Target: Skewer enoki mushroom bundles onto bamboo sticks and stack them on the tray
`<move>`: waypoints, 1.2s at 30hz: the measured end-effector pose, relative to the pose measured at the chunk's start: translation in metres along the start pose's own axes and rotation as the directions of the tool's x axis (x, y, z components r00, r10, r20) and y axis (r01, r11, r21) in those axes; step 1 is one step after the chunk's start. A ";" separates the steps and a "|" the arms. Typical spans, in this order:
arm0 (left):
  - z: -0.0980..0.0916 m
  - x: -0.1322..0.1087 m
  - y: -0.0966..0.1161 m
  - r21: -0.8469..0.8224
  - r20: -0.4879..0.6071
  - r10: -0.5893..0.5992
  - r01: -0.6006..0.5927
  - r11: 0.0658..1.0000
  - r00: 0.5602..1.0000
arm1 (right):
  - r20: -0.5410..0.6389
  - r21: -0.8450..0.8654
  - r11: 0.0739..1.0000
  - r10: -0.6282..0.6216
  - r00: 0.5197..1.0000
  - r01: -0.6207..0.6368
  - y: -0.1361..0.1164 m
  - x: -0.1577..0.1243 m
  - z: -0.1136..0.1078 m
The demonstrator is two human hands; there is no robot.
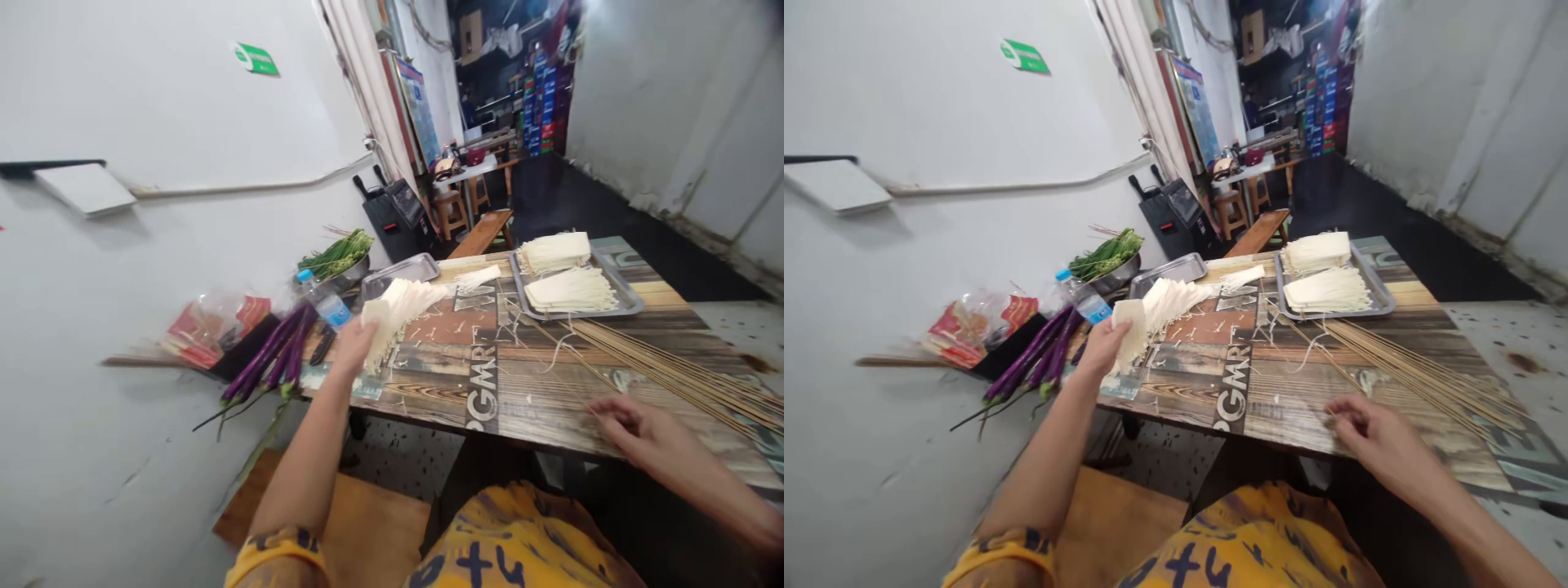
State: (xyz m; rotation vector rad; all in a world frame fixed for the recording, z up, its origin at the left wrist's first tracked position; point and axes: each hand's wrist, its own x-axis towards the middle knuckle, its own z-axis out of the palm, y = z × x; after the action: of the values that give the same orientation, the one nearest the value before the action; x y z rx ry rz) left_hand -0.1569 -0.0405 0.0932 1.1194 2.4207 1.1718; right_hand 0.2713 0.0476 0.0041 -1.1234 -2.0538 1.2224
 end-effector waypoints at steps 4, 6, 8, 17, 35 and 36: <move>0.086 -0.033 0.032 0.099 0.107 0.253 -0.263 0.960 0.962 | 0.222 0.496 0.814 0.219 0.950 -0.303 -0.029 0.002 0.005; 0.125 -0.052 0.045 0.123 0.201 0.369 -0.397 0.910 0.908 | 0.249 0.619 0.720 0.199 0.948 -0.313 -0.041 0.000 0.002; 0.155 -0.070 0.055 0.140 0.300 0.453 -0.508 0.850 0.839 | 0.220 0.692 0.668 0.168 0.961 -0.275 -0.051 -0.003 -0.002; 0.143 -0.091 0.055 0.117 0.590 0.526 -0.709 0.695 0.613 | 0.068 0.624 0.766 0.142 0.987 -0.153 -0.053 -0.022 0.009; 0.139 -0.097 0.068 0.111 0.365 0.721 -0.797 0.594 0.589 | -0.276 -0.309 0.925 -0.308 0.910 0.219 -0.045 -0.062 0.038; 0.140 -0.092 0.064 0.141 0.431 0.729 -0.838 0.527 0.531 | -0.244 -0.345 0.914 -0.307 0.920 0.214 -0.041 -0.067 0.040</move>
State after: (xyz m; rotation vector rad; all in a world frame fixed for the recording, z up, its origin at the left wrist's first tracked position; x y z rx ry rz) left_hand 0.0092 -0.0016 0.0389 2.5008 1.8502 0.6176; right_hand 0.2616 -0.0386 0.0213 -1.0446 -2.1227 0.5725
